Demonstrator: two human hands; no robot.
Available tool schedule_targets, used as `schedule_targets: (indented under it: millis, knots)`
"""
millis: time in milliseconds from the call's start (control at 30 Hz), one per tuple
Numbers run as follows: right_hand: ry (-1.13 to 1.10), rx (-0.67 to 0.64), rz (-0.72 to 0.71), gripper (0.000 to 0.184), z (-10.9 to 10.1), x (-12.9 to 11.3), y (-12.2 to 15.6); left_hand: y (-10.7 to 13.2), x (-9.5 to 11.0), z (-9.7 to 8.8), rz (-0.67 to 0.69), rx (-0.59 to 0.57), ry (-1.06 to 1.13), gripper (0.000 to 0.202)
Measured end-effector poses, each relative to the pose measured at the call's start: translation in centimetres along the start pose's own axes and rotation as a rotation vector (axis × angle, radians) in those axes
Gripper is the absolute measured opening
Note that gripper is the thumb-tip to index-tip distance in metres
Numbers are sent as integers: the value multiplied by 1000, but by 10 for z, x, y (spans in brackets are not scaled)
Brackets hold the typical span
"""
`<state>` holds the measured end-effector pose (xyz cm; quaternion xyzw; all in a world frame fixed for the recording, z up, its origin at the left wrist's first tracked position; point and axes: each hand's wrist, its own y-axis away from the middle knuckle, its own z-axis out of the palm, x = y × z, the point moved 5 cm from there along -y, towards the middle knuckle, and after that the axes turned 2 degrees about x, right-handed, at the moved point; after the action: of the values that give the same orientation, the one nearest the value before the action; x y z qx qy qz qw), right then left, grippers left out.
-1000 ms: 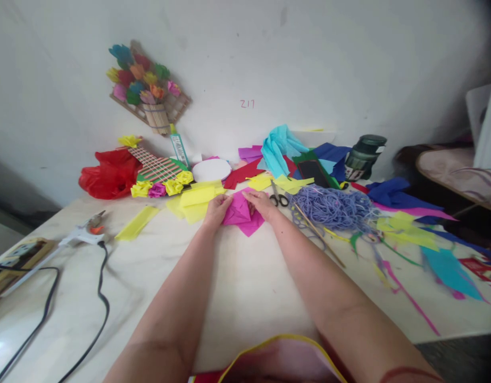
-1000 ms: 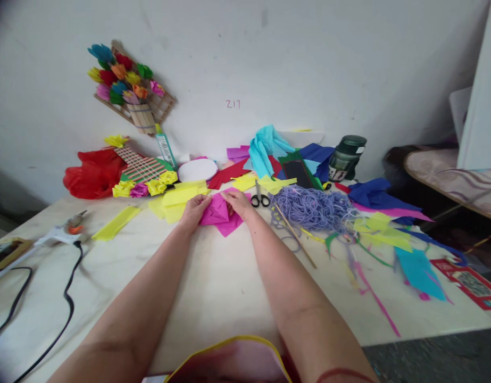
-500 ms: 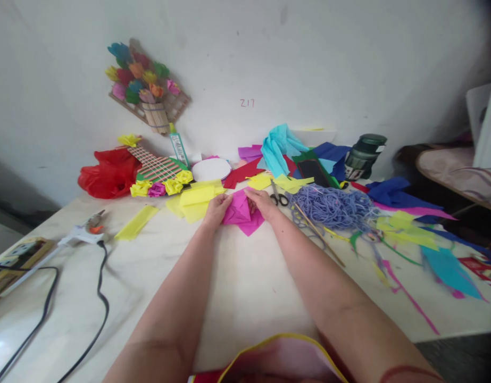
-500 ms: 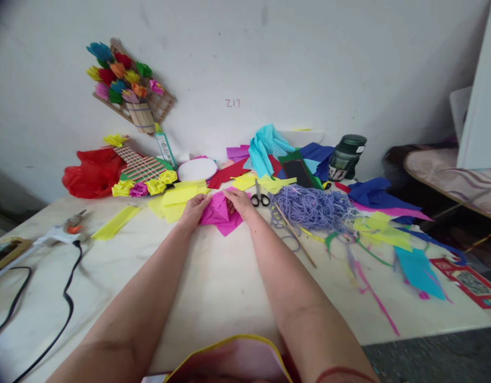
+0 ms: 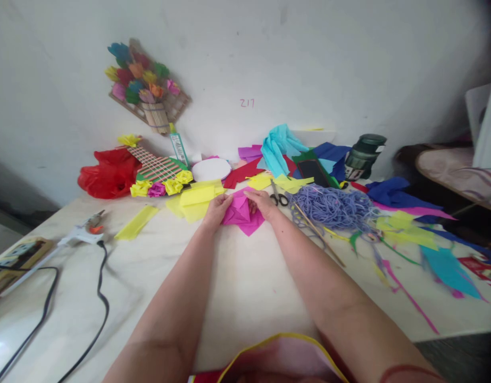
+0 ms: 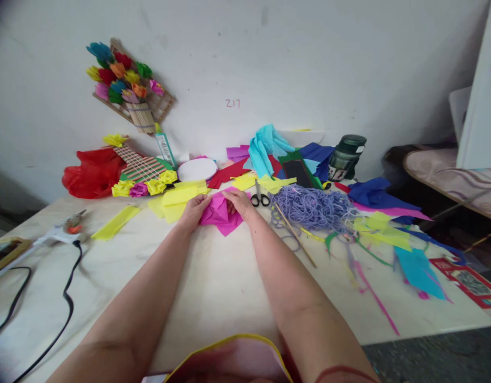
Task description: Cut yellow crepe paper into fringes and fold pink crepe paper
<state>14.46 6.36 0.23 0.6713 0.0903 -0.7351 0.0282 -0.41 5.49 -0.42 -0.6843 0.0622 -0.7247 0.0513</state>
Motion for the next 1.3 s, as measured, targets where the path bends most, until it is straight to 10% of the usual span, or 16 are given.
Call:
schedule_targets:
  millis: [867, 1300]
  knots:
    - [142, 18, -96, 28, 2, -7, 1, 4, 0, 1, -51, -48, -16, 36]
    - [-11, -243, 12, 32, 18, -2, 2, -2, 1, -22, 31, 377, 237, 30]
